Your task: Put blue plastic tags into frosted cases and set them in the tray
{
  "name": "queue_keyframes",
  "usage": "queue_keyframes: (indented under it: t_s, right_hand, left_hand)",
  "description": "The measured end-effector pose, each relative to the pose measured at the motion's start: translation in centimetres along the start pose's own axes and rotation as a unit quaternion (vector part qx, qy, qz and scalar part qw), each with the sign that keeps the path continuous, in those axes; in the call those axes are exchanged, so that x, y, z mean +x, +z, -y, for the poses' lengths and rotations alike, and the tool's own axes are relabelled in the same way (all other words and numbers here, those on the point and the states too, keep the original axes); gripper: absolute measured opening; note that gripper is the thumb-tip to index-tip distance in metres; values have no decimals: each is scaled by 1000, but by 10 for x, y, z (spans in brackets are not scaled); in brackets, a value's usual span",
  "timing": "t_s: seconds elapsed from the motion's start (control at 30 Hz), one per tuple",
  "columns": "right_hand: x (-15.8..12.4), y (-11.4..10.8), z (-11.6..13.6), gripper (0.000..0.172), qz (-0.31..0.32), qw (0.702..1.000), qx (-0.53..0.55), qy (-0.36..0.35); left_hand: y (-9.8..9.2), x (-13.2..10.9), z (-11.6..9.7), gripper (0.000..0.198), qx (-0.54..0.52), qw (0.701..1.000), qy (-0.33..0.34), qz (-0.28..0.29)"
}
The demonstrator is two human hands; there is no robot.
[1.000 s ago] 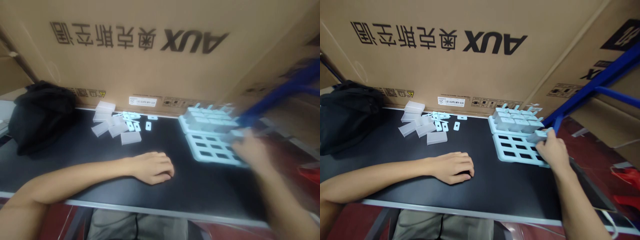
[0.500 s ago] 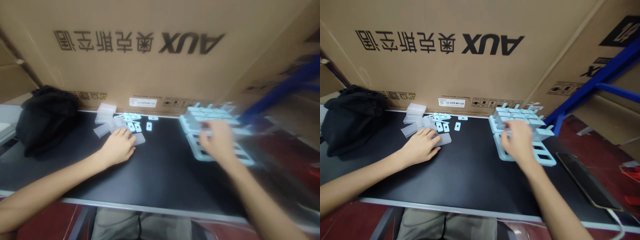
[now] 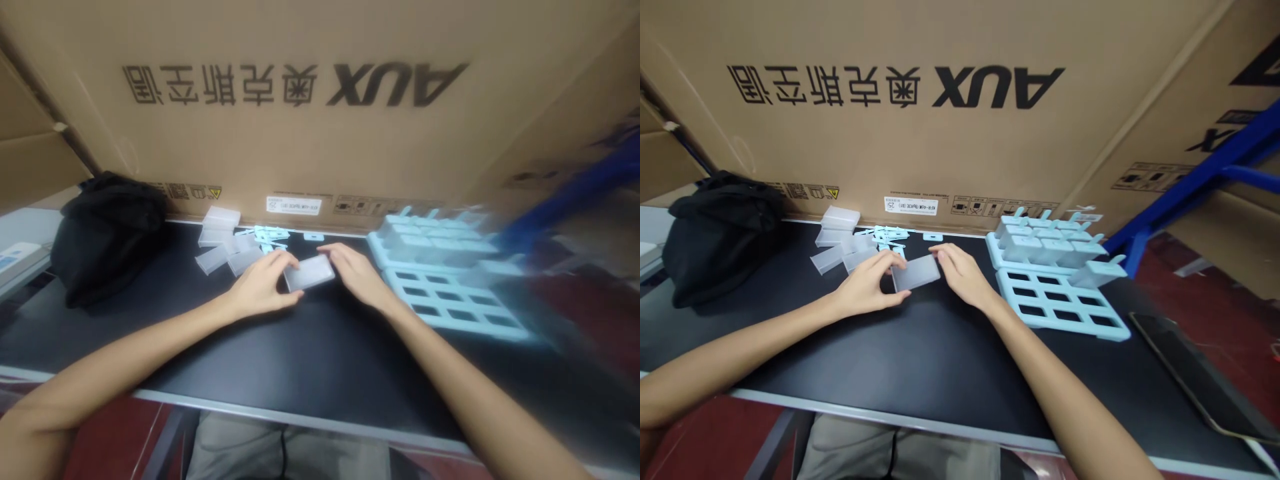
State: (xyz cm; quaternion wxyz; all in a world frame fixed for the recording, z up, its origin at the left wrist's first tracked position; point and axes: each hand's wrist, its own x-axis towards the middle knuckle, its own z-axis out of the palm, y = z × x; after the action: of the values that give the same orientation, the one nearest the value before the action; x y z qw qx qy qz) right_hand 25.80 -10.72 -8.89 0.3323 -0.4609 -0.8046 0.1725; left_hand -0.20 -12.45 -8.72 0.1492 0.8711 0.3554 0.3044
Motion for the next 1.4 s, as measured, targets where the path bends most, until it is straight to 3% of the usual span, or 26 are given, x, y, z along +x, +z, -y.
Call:
queue_keyframes:
  t_s: [0.07, 0.17, 0.37, 0.47, 0.6, 0.83, 0.97, 1.17, 1.4]
  right_hand:
    - [-5, -8, 10, 42, -18, 995, 87, 51]
    - [-10, -18, 18, 46, -7, 995, 82, 61]
    - [-15, -48, 10, 47, -71, 996, -32, 54]
    - [-17, -58, 8, 49, -39, 996, -61, 54]
    - [-19, -57, 11, 50, 28, 997, -65, 20]
    - [-22, -44, 14, 54, 105, 992, -55, -53]
    - [-23, -48, 11, 53, 110, 987, -72, -92]
    - [-27, -60, 3, 50, 133, 981, -119, -81]
    - [-25, -56, 12, 48, 165, 977, -111, -79]
  left_hand:
    - [11, 15, -3, 38, -11, 999, 17, -25]
    - [23, 37, -8, 46, -23, 999, 24, -19]
    - [34, 46, 4, 65, -1, 996, 17, 90]
    - [38, 43, 12, 58, 44, 989, 37, 139]
    - [42, 41, 12, 42, 52, 987, 31, 146]
    - [41, 40, 8, 53, -34, 989, -26, 140]
    - [47, 39, 0, 68, -67, 986, -35, 146]
    - [58, 40, -8, 51, -118, 981, -40, 151]
    - [59, 40, -1, 49, -159, 977, -50, 135]
